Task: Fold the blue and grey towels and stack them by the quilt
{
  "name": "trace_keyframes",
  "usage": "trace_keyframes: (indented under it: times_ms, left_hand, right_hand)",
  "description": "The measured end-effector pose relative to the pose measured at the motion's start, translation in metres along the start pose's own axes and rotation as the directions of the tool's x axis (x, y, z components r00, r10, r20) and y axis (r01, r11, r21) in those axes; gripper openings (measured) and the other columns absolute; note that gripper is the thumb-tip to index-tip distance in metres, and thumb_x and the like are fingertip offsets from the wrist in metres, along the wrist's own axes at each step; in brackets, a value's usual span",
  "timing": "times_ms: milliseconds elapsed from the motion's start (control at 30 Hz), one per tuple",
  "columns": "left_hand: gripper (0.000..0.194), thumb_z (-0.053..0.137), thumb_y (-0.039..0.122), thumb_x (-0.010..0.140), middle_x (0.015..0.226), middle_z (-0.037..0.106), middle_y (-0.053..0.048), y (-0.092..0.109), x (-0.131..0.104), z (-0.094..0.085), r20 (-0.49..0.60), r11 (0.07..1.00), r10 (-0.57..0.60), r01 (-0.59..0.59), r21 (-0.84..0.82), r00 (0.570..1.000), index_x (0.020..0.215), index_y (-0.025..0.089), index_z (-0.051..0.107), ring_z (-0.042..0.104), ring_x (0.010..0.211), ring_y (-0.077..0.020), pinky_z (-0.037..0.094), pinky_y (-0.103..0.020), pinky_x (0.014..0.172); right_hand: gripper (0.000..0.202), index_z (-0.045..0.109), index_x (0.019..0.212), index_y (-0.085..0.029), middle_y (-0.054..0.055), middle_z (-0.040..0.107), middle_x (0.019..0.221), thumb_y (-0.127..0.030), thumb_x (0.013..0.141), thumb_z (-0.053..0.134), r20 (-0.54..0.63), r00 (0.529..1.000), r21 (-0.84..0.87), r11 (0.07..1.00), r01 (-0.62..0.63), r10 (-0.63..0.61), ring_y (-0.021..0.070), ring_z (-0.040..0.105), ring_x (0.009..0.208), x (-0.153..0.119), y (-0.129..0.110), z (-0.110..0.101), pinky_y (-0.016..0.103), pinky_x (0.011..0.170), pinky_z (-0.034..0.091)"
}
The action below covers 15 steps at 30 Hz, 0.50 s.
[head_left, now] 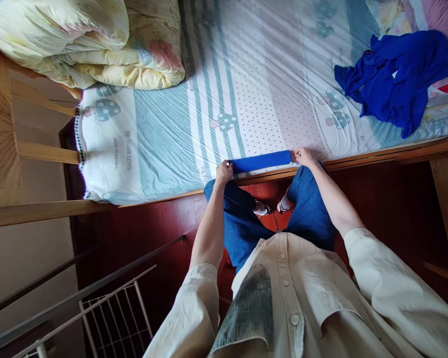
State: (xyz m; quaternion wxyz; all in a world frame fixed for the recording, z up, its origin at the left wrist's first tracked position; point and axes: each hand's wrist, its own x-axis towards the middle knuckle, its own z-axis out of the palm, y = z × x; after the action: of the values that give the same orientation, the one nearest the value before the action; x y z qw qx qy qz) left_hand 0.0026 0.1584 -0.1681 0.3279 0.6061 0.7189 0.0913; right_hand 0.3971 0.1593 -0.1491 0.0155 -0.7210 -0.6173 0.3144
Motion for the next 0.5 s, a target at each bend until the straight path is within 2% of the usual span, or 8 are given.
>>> trace_keyframes:
  times_ms: [133,233,333,500]
  left_hand:
    - [0.033,0.053,0.03,0.097,0.104,0.08,-0.014,0.004,-0.003,-0.001,-0.035,0.995,-0.099,0.099,0.009,0.994,0.123,0.018,0.07,0.072,0.118,-0.0321,0.051,-0.041,0.106]
    - [0.032,0.054,0.031,0.097,0.103,0.081,-0.013,0.007,-0.005,-0.002,-0.05,0.996,-0.086,0.085,-0.006,0.995,0.12,0.019,0.072,0.072,0.118,-0.0323,0.052,-0.041,0.106]
    - [0.028,0.058,0.03,0.095,0.103,0.081,-0.014,0.007,-0.008,-0.002,-0.045,0.997,-0.081,0.081,-0.001,0.996,0.115,0.019,0.074,0.072,0.119,-0.0332,0.051,-0.041,0.106]
    - [0.028,0.061,0.029,0.094,0.11,0.079,-0.017,0.008,-0.009,-0.003,-0.016,0.992,-0.127,0.127,-0.016,0.992,0.118,0.019,0.071,0.07,0.123,-0.0358,0.05,-0.047,0.108]
  right_hand:
    - [0.032,0.078,0.108,-0.02,0.012,0.08,0.107,-0.037,0.105,0.051,-0.092,0.995,0.025,0.999,0.042,-0.04,0.0286,0.073,0.102,-0.003,-0.003,-0.001,0.038,0.093,0.057]
    - [0.035,0.075,0.121,-0.021,0.01,0.081,0.108,-0.046,0.1,0.064,-0.015,0.997,0.074,0.994,0.076,-0.075,0.0271,0.075,0.103,-0.007,-0.009,-0.001,0.037,0.093,0.058]
    - [0.035,0.073,0.123,-0.02,0.009,0.082,0.104,-0.04,0.094,0.075,0.063,0.995,0.049,0.996,0.068,-0.071,0.0272,0.076,0.103,-0.012,-0.014,-0.003,0.038,0.094,0.058]
    - [0.034,0.072,0.128,-0.022,0.009,0.081,0.11,-0.035,0.096,0.072,0.056,0.993,-0.04,0.994,0.102,-0.1,0.0286,0.074,0.107,-0.021,-0.017,-0.004,0.041,0.098,0.058]
